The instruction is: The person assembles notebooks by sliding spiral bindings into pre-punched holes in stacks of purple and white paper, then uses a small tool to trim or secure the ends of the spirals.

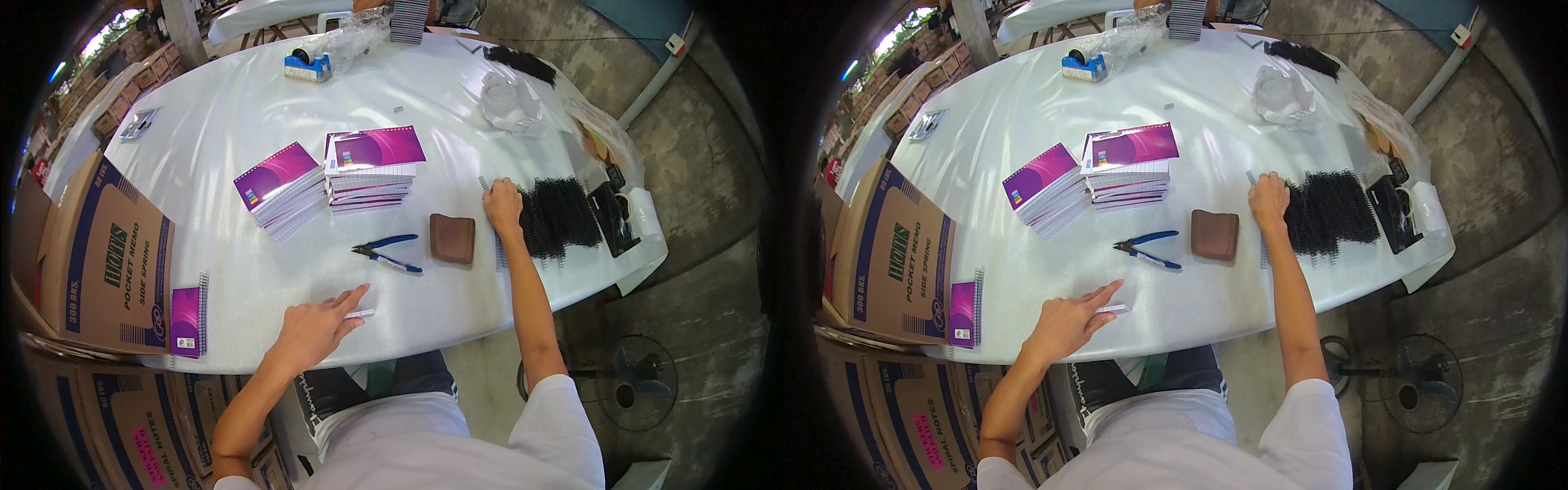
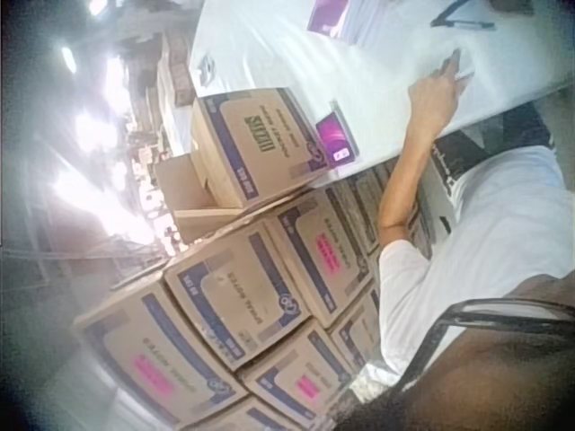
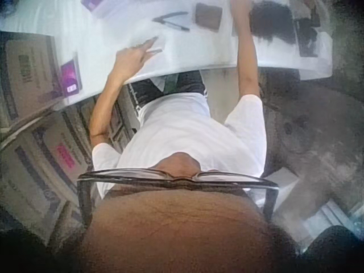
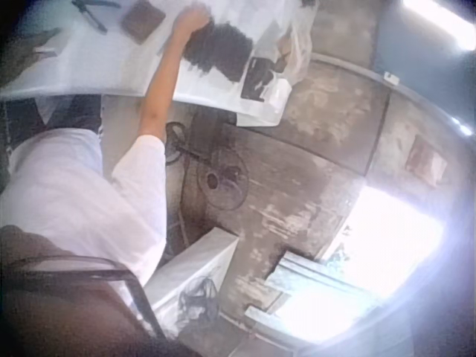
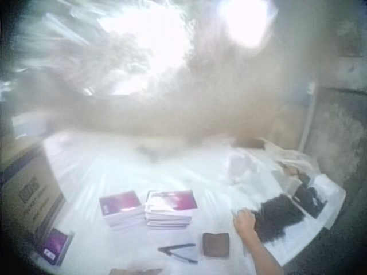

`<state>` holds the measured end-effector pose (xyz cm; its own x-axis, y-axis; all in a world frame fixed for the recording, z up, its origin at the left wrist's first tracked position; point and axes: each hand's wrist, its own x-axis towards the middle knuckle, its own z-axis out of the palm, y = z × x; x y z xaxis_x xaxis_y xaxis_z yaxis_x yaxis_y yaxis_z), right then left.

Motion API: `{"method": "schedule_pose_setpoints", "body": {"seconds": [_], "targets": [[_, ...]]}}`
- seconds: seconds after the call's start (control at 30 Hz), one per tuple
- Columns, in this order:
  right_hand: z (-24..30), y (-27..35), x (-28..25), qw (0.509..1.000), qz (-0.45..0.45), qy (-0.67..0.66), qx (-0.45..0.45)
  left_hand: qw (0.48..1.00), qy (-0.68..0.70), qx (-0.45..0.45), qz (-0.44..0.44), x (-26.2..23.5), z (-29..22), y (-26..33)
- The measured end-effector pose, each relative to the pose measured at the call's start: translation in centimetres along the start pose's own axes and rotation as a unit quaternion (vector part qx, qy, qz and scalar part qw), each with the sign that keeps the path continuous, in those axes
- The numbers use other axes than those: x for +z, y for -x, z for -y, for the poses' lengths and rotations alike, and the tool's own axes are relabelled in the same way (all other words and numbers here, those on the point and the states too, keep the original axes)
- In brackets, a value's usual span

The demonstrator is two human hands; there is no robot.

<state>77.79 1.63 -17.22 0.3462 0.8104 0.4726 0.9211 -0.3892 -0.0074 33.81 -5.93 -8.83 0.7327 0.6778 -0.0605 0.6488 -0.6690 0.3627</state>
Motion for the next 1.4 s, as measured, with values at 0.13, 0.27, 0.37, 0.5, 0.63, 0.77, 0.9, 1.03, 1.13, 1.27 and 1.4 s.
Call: {"method": "schedule_pose_setpoints", "body": {"seconds": [0.13,0.27,0.37,0.5,0.63,0.77,0.9,1.03,1.13,1.27,1.4], "targets": [[-0.4,-0.4,-1.3,0.952,0.071,-0.291,0.059,0.998,-0.001,0.028,-0.056,0.8,0.5,0.4],[1.1,0.3,-5.9,0.821,0.158,-0.532,0.134,0.999,0.003,0.014,-0.030,0.6,0.4,0.1],[2.8,1.7,-9.2,0.845,0.163,-0.509,0.017,0.999,0.004,0.009,-0.041,0.4,0.2,-0.1],[9.3,7.6,-12.8,0.791,0.178,-0.561,-0.166,0.999,0.001,-0.011,-0.038,0.3,0.2,-0.5],[11.2,11.7,-11.1,0.774,0.114,-0.589,-0.201,0.998,-0.005,-0.001,-0.067,1.0,0.7,-0.3],[9.4,11.4,-7.3,0.839,-0.090,-0.504,-0.181,0.999,0.011,-0.016,-0.043,0.4,0.3,-0.7],[8.9,6.3,-6.9,0.861,-0.106,-0.477,-0.141,0.999,0.001,-0.028,-0.040,0.3,0.0,-0.8],[4.7,4.0,-13.5,0.908,0.159,-0.338,-0.188,0.999,0.006,-0.038,-0.035,0.2,-0.1,-1.0],[2.2,7.5,-15.5,0.890,0.354,-0.183,-0.221,0.998,0.012,-0.034,-0.058,0.5,0.3,-0.8],[0.3,11.3,-13.5,0.911,0.311,-0.223,-0.151,0.998,0.007,-0.017,-0.066,0.7,0.4,-1.3],[-0.8,8.6,-13.1,0.960,0.139,-0.207,-0.123,0.999,0.023,-0.033,-0.022,-0.3,0.1,-1.1]]}}
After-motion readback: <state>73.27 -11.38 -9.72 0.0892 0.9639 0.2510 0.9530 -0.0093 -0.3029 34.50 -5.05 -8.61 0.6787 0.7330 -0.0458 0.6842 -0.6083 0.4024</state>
